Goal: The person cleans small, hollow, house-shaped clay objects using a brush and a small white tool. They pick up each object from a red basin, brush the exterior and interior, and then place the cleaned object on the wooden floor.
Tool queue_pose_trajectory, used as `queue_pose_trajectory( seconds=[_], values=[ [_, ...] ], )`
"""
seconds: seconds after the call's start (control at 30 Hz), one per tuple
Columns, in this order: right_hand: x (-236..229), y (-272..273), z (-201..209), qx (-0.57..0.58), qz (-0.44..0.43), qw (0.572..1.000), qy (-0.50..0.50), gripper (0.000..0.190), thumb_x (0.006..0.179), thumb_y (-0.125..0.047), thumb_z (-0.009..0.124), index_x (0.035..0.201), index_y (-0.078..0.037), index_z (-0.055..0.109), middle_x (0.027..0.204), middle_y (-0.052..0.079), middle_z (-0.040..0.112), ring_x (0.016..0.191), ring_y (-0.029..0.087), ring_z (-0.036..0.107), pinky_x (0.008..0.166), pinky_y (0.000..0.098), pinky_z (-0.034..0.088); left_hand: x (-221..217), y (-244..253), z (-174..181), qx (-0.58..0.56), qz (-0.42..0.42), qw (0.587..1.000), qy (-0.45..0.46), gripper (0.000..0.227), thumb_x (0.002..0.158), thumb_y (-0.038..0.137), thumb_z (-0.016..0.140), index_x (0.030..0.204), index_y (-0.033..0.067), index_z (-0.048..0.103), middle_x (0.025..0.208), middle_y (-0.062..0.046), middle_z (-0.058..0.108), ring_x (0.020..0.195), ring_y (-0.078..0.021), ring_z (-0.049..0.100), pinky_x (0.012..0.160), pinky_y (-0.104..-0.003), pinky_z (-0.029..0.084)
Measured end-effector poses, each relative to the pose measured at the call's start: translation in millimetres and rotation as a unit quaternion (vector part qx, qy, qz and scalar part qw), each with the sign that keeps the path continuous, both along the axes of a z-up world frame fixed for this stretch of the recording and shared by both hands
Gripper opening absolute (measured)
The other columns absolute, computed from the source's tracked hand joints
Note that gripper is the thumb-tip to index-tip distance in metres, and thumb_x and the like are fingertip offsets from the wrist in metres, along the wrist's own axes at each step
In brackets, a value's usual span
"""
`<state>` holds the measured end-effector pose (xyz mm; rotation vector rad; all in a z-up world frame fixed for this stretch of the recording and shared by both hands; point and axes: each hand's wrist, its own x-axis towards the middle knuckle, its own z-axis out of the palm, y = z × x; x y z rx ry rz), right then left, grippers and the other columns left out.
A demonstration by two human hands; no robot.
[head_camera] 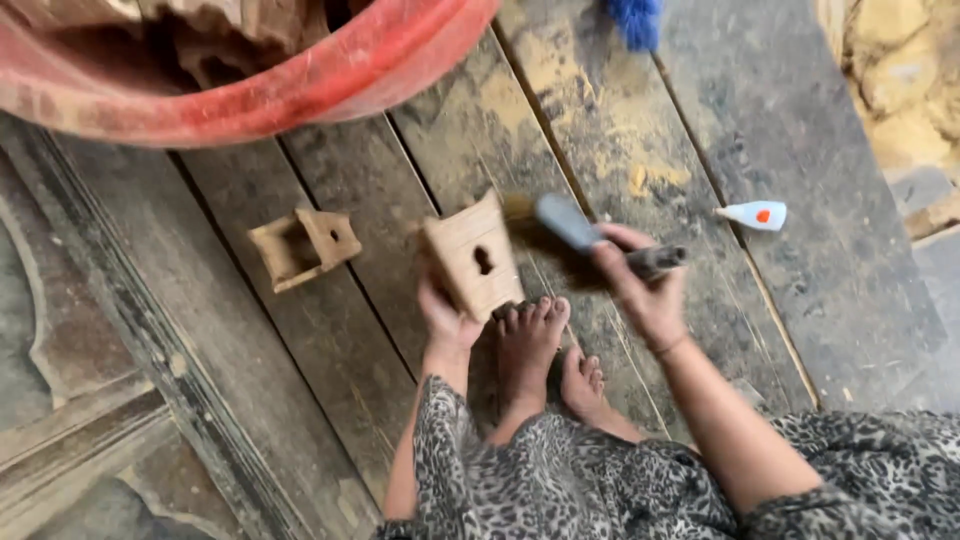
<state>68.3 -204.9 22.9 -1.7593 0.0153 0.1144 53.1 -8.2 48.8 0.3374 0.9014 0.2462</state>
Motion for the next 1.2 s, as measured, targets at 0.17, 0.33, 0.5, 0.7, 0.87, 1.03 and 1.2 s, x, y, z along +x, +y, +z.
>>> queue_pose_trajectory(
  seconds=[0.17,0.33,0.5,0.7,0.87,1.03,1.2],
  values=[
    [-25.1,16.1,10.9,-0.001,-0.016,1.0,0.011,0.028,0.093,-0.013,0.077,0.118,-0.001,0.075,0.113,0.021,0.076,0.112,0.028,0.068,0.097,0.0454,0.053,-30.7,4.7,-76.4,0.168,-0.133,0.976,0.044,0.057,0.098,0.049,0.06,0.142,0.0132,0.056,0.14,-0.007,0.057,0.128,-0.0208,0.055,0.115,-0.042,0.041],
    [0.3,-1.1,29.3,-0.007,0.032,0.999,0.012,0.031,0.085,-0.014,0.085,0.115,-0.01,0.08,0.107,0.017,0.078,0.105,0.03,0.073,0.095,0.0445,0.056,-11.8,2.3,-14.2,0.203,-0.155,0.967,0.006,0.069,0.081,0.046,0.078,0.139,0.0153,0.057,0.134,-0.013,0.063,0.124,-0.0258,0.062,0.115,-0.049,0.046],
    [25.1,-20.3,38.9,0.014,0.018,0.999,-0.028,0.023,0.086,-0.021,0.083,0.105,-0.009,0.079,0.103,0.015,0.076,0.104,0.026,0.071,0.099,0.0412,0.054,-28.6,1.2,-66.4,-0.02,-0.067,0.997,0.019,0.089,0.078,0.071,0.068,0.148,0.0171,0.051,0.15,-0.011,0.054,0.137,-0.0306,0.052,0.12,-0.051,0.038],
    [49.7,-54.6,-16.5,-0.173,0.069,0.975,-0.119,0.02,0.09,-0.017,0.084,0.108,-0.013,0.081,0.102,0.011,0.078,0.097,0.03,0.074,0.09,0.04,0.055,-28.8,9.9,-43.2,0.036,-0.066,0.997,0.008,0.089,0.087,0.07,0.057,0.155,0.0164,0.039,0.16,-0.01,0.039,0.147,-0.0288,0.038,0.125,-0.05,0.028],
    [43.1,-60.7,-15.8,-0.139,0.037,0.986,-0.08,0.019,0.092,-0.016,0.084,0.11,-0.012,0.08,0.104,0.01,0.078,0.101,0.023,0.073,0.093,0.0344,0.054,-29.1,1.4,-48.8,0.03,-0.08,0.996,-0.013,0.085,0.088,0.071,0.056,0.151,0.0157,0.045,0.157,-0.013,0.043,0.144,-0.0301,0.042,0.125,-0.051,0.029],
    [8.3,-27.8,23.1,0.027,0.072,0.994,0.08,0.028,0.085,-0.026,0.08,0.107,-0.009,0.08,0.106,0.011,0.078,0.103,0.019,0.071,0.099,0.0364,0.054,-21.9,-0.6,-20.0,0.019,-0.085,0.996,-0.005,0.09,0.086,0.073,0.056,0.153,0.0152,0.043,0.157,-0.011,0.043,0.144,-0.0292,0.041,0.123,-0.051,0.03],
    [19.8,-37.3,-15.7,-0.039,0.001,0.998,-0.042,0.019,0.098,-0.013,0.077,0.114,-0.003,0.077,0.11,0.017,0.075,0.105,0.024,0.068,0.1,0.0398,0.051,-5.1,-11.2,7.2,-0.024,-0.015,0.998,0.058,0.063,0.097,0.058,0.051,0.142,0.0154,0.055,0.143,-0.007,0.056,0.133,-0.0233,0.054,0.114,-0.044,0.043]
  ],
)
